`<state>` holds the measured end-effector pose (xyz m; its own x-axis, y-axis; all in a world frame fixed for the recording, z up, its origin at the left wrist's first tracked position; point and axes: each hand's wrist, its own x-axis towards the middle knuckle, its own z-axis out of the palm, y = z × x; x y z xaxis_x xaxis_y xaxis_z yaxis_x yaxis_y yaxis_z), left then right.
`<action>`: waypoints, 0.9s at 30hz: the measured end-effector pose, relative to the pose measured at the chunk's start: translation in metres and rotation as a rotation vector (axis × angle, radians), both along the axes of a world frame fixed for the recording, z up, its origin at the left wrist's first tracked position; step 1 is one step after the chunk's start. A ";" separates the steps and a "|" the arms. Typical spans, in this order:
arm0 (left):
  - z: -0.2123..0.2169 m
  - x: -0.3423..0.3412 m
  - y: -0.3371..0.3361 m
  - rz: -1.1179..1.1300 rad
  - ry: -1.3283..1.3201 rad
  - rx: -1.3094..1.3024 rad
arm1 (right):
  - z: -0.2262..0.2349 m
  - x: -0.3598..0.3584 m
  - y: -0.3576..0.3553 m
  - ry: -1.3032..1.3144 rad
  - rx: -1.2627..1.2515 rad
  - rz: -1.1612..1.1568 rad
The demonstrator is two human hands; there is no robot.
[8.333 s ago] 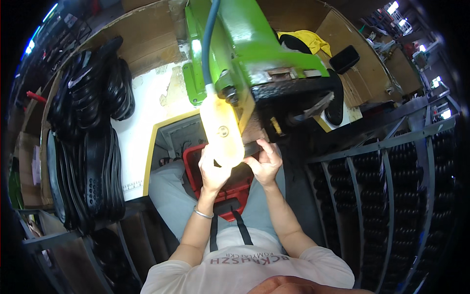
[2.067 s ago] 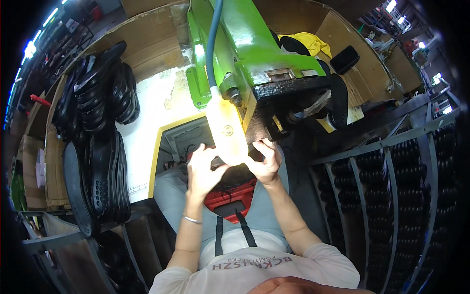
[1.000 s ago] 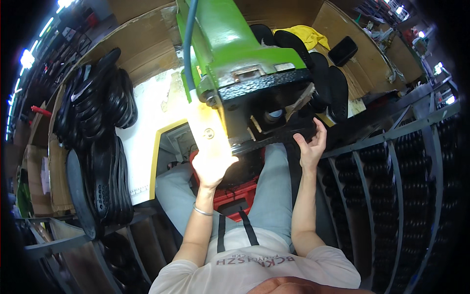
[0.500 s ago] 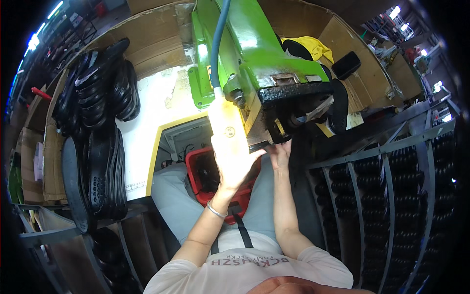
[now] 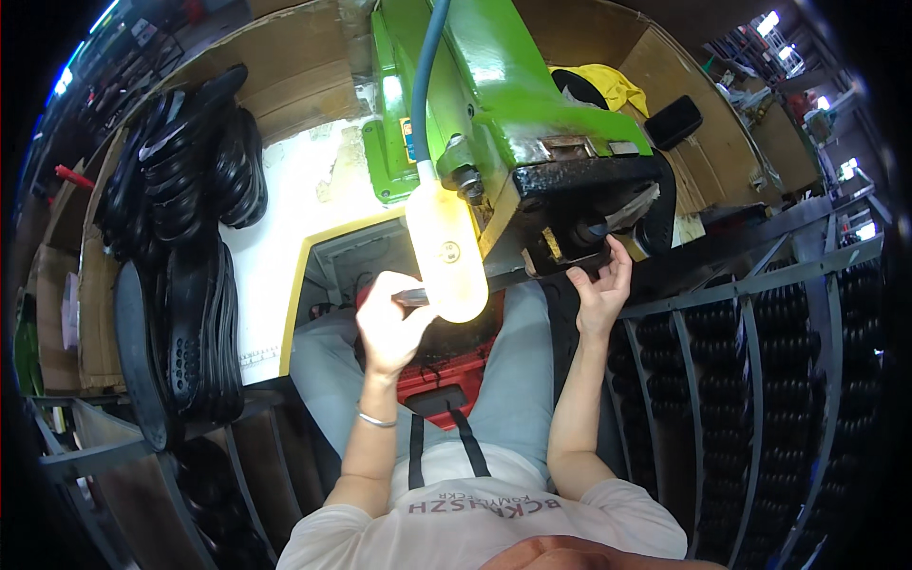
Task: Operate a shoe manufacturing machine to process and stack shoe soles.
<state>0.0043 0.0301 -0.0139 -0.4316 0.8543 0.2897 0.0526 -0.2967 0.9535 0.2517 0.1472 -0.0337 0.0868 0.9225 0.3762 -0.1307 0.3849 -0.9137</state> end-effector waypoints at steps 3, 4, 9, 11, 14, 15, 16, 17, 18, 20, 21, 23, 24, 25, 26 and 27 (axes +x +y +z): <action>-0.018 -0.024 -0.013 0.036 -0.159 0.095 | 0.006 -0.017 -0.012 -0.007 0.046 0.049; -0.016 -0.031 -0.018 0.029 -0.156 0.052 | 0.007 -0.021 -0.016 -0.012 0.068 0.075; -0.027 -0.066 -0.043 0.084 -0.227 0.055 | -0.008 -0.048 -0.035 0.027 0.168 0.134; -0.043 -0.082 -0.056 0.054 -0.330 0.082 | -0.012 -0.060 -0.039 0.014 0.214 0.178; -0.073 -0.106 -0.073 -0.002 -0.406 0.117 | -0.022 -0.075 -0.046 -0.045 0.210 0.204; -0.082 -0.112 -0.076 -0.039 -0.398 0.112 | -0.023 -0.080 -0.048 -0.046 0.201 0.215; -0.085 -0.116 -0.076 -0.078 -0.391 0.107 | -0.026 -0.084 -0.049 -0.049 0.192 0.225; -0.088 -0.118 -0.076 -0.080 -0.203 -0.045 | -0.028 -0.087 -0.049 -0.072 0.214 0.194; -0.092 -0.120 -0.075 -0.082 -0.013 -0.194 | -0.028 -0.086 -0.048 -0.069 0.214 0.186; -0.066 -0.091 -0.050 -0.107 0.562 -0.488 | -0.023 -0.085 -0.047 -0.254 0.352 0.126; -0.056 -0.065 -0.038 0.004 0.817 -0.358 | -0.016 -0.087 -0.048 -0.265 0.368 0.097; -0.015 -0.011 -0.012 0.057 0.824 -0.145 | -0.015 -0.083 -0.047 -0.286 0.380 0.086; -0.016 0.008 -0.005 0.151 0.693 -0.024 | -0.013 -0.083 -0.047 -0.298 0.399 0.084; -0.024 0.011 0.001 0.156 0.715 -0.021 | -0.015 -0.083 -0.046 -0.298 0.404 0.083; -0.036 0.014 0.006 0.158 0.736 -0.020 | -0.024 -0.083 -0.046 -0.209 0.307 0.136; -0.047 0.016 0.010 0.158 0.737 -0.017 | -0.033 -0.083 -0.045 -0.120 0.210 0.188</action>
